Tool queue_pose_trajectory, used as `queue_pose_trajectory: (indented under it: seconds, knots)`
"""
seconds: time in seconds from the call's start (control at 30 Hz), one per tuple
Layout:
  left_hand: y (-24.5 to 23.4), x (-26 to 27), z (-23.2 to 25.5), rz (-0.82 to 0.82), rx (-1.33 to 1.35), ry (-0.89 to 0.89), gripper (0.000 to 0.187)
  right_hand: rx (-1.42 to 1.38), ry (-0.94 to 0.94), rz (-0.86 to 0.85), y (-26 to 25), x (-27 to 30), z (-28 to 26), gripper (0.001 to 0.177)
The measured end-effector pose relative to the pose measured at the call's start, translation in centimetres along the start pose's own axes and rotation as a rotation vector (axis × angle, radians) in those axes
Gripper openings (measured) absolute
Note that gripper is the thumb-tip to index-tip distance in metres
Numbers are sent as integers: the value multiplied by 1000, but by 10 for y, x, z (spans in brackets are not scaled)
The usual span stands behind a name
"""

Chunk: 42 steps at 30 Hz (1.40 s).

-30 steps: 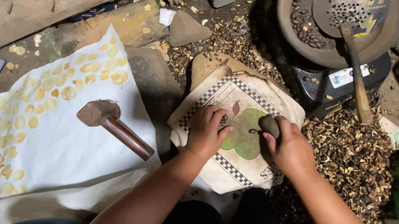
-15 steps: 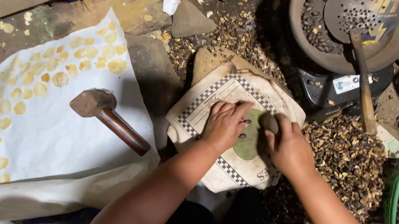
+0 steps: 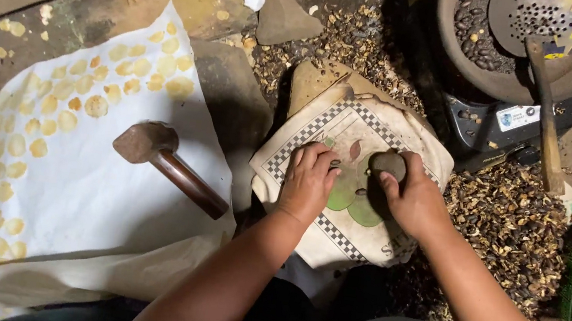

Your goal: The person uses a hammer to flatten cassava slices on a white sheet. They then use a stone pestle to crush cassava pieces on a patterned cloth. The person also stirs dark material in a pan on a portable stove using a slotted spoon.

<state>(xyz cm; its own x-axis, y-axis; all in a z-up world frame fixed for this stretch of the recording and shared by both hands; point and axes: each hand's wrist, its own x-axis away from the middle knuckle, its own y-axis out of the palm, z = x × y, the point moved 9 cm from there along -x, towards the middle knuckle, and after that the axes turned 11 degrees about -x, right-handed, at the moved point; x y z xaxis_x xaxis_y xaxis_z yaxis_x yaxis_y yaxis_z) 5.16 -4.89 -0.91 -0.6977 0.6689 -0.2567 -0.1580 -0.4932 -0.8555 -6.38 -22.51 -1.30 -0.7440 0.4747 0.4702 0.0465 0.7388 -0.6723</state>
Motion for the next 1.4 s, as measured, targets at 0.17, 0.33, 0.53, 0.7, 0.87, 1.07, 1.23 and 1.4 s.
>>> queue_pose_trajectory:
  seconds: [0.17, 0.33, 0.53, 0.7, 0.87, 1.07, 1.23, 1.4]
  knots:
    - [-3, -11, 2, -5, 34, -19, 14, 217, -102, 37, -3, 22, -40, 54]
    - [17, -15, 6, -76, -29, -82, 21, 324, -124, -11, 1, 28, -42, 58]
    - [4, -2, -9, -57, -68, -39, 24, 261, -273, 7, 7, 20, -84, 54]
    - [-10, -7, -6, 13, 45, 81, 25, 96, -112, 7, 3, 0, -50, 55]
    - [-1, -5, -13, 51, 31, 72, 23, 106, 0, -60, 11, -16, -31, 55]
    - [5, -13, -6, -9, 1, -66, 45, 349, -134, -6, 15, 18, -63, 54]
    - [-6, -10, -22, -246, -154, -149, 65, 324, -164, -40, 9, 18, -73, 57]
    - [-5, 9, -39, -275, -126, -179, 30, 382, -395, -45, 27, 12, -109, 52]
